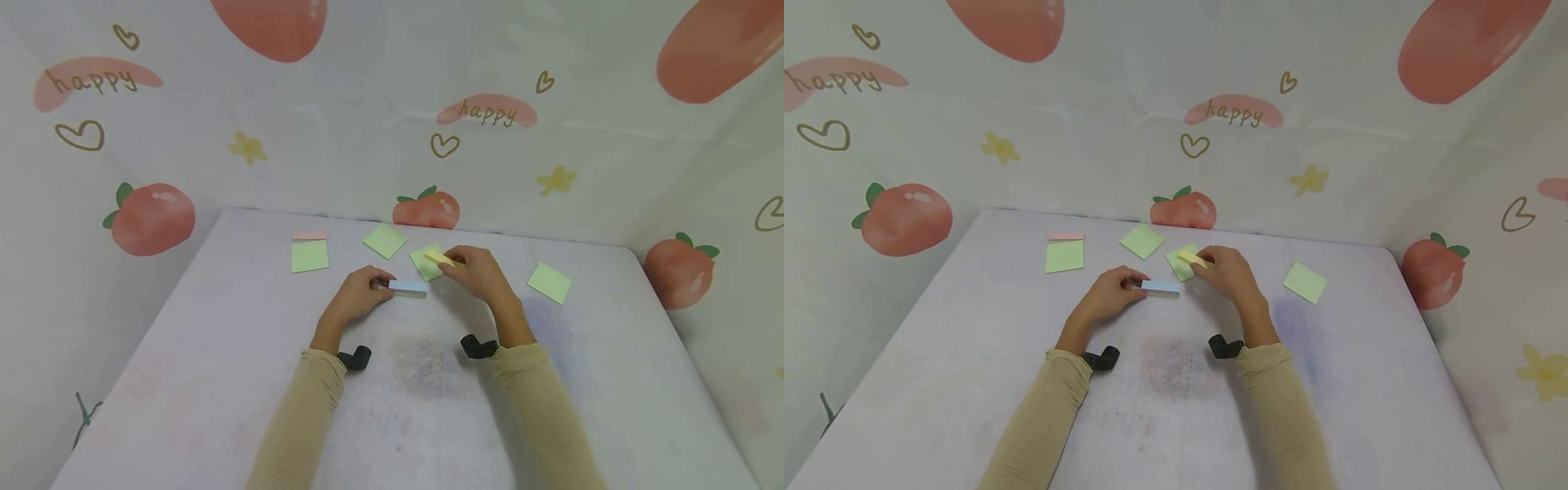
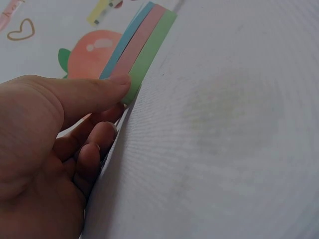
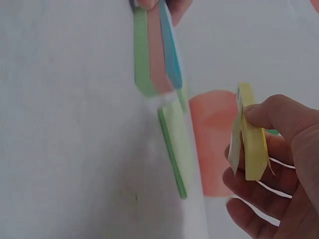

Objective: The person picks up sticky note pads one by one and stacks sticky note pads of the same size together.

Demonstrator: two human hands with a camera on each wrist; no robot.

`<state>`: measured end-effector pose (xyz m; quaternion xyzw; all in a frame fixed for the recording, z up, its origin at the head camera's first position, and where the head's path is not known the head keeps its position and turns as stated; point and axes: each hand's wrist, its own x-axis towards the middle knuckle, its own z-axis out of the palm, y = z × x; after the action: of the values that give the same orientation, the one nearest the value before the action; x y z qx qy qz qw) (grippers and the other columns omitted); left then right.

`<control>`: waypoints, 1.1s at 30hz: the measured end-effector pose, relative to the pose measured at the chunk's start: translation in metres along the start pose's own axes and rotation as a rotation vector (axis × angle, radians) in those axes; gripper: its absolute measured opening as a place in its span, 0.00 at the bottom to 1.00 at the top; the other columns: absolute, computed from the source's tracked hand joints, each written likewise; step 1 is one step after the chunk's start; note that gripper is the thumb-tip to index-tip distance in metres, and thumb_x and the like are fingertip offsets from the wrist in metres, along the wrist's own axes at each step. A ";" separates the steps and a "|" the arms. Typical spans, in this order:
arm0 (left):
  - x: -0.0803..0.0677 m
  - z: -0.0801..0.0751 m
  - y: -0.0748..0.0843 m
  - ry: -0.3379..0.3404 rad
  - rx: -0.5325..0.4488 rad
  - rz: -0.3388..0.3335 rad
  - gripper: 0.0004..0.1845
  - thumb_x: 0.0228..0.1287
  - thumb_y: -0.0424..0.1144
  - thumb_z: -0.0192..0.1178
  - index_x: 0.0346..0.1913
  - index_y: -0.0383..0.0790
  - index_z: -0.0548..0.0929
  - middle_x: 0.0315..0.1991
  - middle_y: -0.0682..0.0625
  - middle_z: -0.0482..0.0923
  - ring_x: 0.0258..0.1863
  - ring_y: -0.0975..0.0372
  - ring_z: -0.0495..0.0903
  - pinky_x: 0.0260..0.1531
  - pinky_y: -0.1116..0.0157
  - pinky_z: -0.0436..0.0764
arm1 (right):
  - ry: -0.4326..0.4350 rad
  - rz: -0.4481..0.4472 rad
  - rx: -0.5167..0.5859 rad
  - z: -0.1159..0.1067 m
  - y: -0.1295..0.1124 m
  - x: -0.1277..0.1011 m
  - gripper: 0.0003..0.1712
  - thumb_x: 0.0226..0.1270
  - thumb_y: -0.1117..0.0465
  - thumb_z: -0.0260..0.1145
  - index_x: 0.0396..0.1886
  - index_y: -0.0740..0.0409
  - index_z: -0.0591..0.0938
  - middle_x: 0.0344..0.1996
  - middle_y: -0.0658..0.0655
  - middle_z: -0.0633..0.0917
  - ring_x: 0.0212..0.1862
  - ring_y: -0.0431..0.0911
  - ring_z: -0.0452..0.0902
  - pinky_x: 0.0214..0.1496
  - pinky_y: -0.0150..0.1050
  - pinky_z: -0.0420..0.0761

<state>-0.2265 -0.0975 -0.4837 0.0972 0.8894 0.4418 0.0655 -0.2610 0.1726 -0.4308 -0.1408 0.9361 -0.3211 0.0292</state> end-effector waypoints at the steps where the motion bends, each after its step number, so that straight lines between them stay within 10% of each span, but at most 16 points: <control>1: 0.000 0.000 0.000 0.001 0.001 0.000 0.14 0.67 0.42 0.68 0.54 0.48 0.87 0.46 0.51 0.84 0.37 0.60 0.74 0.40 0.65 0.73 | 0.004 -0.008 0.009 0.003 -0.002 -0.001 0.18 0.69 0.51 0.68 0.51 0.57 0.87 0.48 0.57 0.89 0.48 0.52 0.81 0.54 0.49 0.80; 33: 0.002 0.000 -0.004 -0.008 -0.014 0.002 0.16 0.66 0.43 0.69 0.55 0.46 0.86 0.47 0.51 0.84 0.37 0.60 0.76 0.39 0.65 0.74 | 0.018 -0.126 0.080 0.044 -0.026 -0.014 0.16 0.67 0.54 0.73 0.51 0.55 0.89 0.42 0.57 0.85 0.40 0.47 0.78 0.43 0.37 0.77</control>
<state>-0.2287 -0.0993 -0.4866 0.0993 0.8860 0.4476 0.0695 -0.2345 0.1307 -0.4498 -0.1954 0.9119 -0.3609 0.0059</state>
